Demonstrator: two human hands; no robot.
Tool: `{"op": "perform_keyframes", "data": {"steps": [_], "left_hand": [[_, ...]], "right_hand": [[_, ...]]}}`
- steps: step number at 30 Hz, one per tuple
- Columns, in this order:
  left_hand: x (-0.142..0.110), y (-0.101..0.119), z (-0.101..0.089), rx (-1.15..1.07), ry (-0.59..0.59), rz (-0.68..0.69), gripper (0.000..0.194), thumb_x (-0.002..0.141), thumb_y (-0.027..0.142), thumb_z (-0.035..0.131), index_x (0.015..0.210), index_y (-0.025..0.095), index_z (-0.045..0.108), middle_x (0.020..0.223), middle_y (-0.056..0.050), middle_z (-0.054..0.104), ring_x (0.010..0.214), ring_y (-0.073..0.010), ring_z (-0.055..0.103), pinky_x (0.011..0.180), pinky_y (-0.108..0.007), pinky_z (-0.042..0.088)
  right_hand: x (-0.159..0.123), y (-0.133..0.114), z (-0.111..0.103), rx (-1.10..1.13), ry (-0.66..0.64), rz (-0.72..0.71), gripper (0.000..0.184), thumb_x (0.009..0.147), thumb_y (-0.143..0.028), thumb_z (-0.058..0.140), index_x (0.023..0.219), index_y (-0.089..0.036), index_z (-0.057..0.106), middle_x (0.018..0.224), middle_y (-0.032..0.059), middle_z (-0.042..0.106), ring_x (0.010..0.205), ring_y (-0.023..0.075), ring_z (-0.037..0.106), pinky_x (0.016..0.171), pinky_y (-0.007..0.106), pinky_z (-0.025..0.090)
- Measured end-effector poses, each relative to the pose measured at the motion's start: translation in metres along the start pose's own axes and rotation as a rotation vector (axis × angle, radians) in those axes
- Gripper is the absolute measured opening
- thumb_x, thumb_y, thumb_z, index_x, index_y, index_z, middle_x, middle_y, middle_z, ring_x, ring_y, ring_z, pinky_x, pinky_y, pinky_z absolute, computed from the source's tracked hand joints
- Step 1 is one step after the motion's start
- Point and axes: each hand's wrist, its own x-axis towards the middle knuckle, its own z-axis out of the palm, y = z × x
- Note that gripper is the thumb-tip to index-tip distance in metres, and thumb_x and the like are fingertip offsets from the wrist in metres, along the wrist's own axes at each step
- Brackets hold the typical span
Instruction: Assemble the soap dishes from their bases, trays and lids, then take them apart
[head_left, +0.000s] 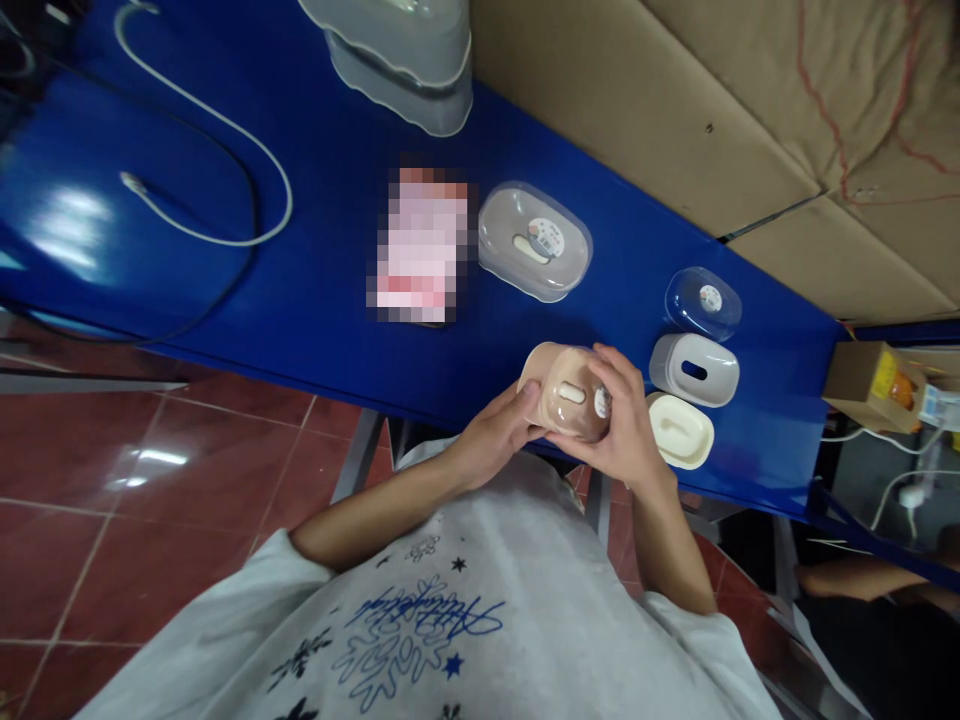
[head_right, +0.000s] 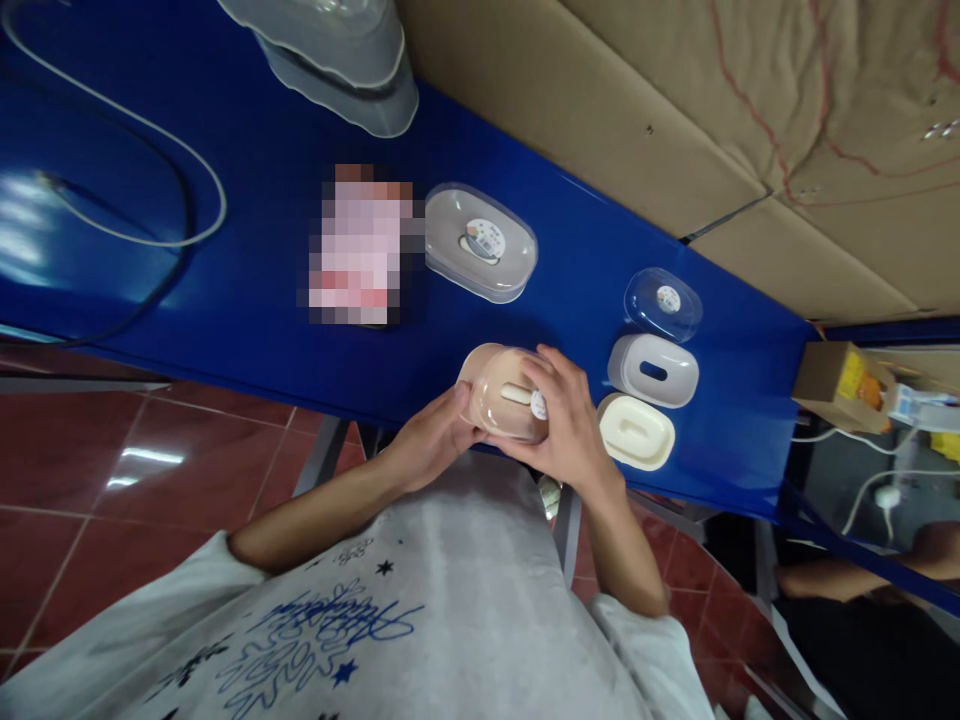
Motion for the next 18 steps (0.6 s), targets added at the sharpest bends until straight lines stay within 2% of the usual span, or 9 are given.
{"op": "perform_keyframes", "data": {"steps": [2,6,9,11,13,15,16,18], "left_hand": [[0.004,0.0,0.001,-0.057,0.034,-0.021,0.053,0.097,0.058,0.073,0.137,0.023,0.074,0.142,-0.013,0.075,0.148,-0.0372,0.059,0.127,-0.053,0.042],[-0.001,0.005,0.006,-0.053,0.093,0.035,0.057,0.101,0.045,0.072,0.154,0.029,0.061,0.156,-0.01,0.067,0.156,-0.03,0.051,0.133,-0.048,0.033],[-0.007,0.008,0.006,0.034,0.099,0.046,0.058,0.1,0.041,0.073,0.156,0.029,0.06,0.161,-0.011,0.062,0.156,-0.0313,0.051,0.132,-0.047,0.034],[-0.009,0.007,0.006,0.083,0.088,0.034,0.054,0.099,0.039,0.073,0.151,0.027,0.065,0.16,-0.012,0.062,0.153,-0.0336,0.053,0.131,-0.048,0.036],[-0.009,0.004,0.007,0.117,0.074,0.018,0.049,0.099,0.038,0.073,0.146,0.026,0.069,0.158,-0.012,0.064,0.152,-0.0348,0.054,0.13,-0.05,0.036],[-0.009,0.002,0.008,0.138,0.063,0.003,0.045,0.099,0.037,0.072,0.142,0.026,0.072,0.157,-0.012,0.065,0.15,-0.0353,0.056,0.129,-0.051,0.037],[-0.009,0.001,0.008,0.145,0.058,-0.003,0.043,0.099,0.037,0.072,0.141,0.026,0.073,0.156,-0.012,0.065,0.149,-0.0355,0.057,0.129,-0.052,0.037],[-0.008,0.001,0.008,0.154,0.051,-0.011,0.041,0.099,0.035,0.071,0.138,0.025,0.074,0.153,-0.013,0.067,0.145,-0.0358,0.06,0.127,-0.053,0.038]], "right_hand": [[0.007,0.006,-0.008,-0.053,-0.038,0.02,0.097,0.089,-0.058,0.082,0.166,-0.034,0.029,0.16,0.018,0.05,0.15,0.0421,0.052,0.118,0.068,0.049],[0.022,0.032,-0.023,-0.206,-0.032,0.079,0.086,0.092,-0.062,0.077,0.163,-0.028,0.039,0.159,0.0199,0.053,0.149,0.0418,0.053,0.119,0.065,0.048],[0.042,0.057,-0.029,-0.301,-0.059,0.121,0.086,0.093,-0.066,0.073,0.162,-0.025,0.043,0.162,0.0213,0.051,0.151,0.0429,0.05,0.12,0.066,0.045],[0.059,0.068,-0.032,-0.361,-0.079,0.132,0.089,0.094,-0.071,0.07,0.164,-0.026,0.04,0.169,0.0207,0.044,0.158,0.0451,0.041,0.123,0.071,0.038],[0.072,0.07,-0.039,-0.419,-0.06,0.138,0.093,0.095,-0.074,0.067,0.168,-0.026,0.035,0.176,0.0197,0.033,0.166,0.0465,0.025,0.126,0.076,0.027],[0.073,0.064,-0.051,-0.435,0.001,0.152,0.089,0.1,-0.07,0.062,0.171,-0.026,0.029,0.18,0.0178,0.026,0.169,0.0437,0.016,0.129,0.073,0.021],[0.067,0.059,-0.058,-0.415,0.044,0.159,0.083,0.104,-0.065,0.059,0.171,-0.027,0.03,0.179,0.0165,0.03,0.169,0.0409,0.021,0.131,0.07,0.024],[0.041,0.046,-0.071,-0.342,0.121,0.171,0.06,0.11,-0.052,0.053,0.164,-0.029,0.044,0.167,0.0136,0.052,0.159,0.0356,0.044,0.127,0.061,0.037]]}}
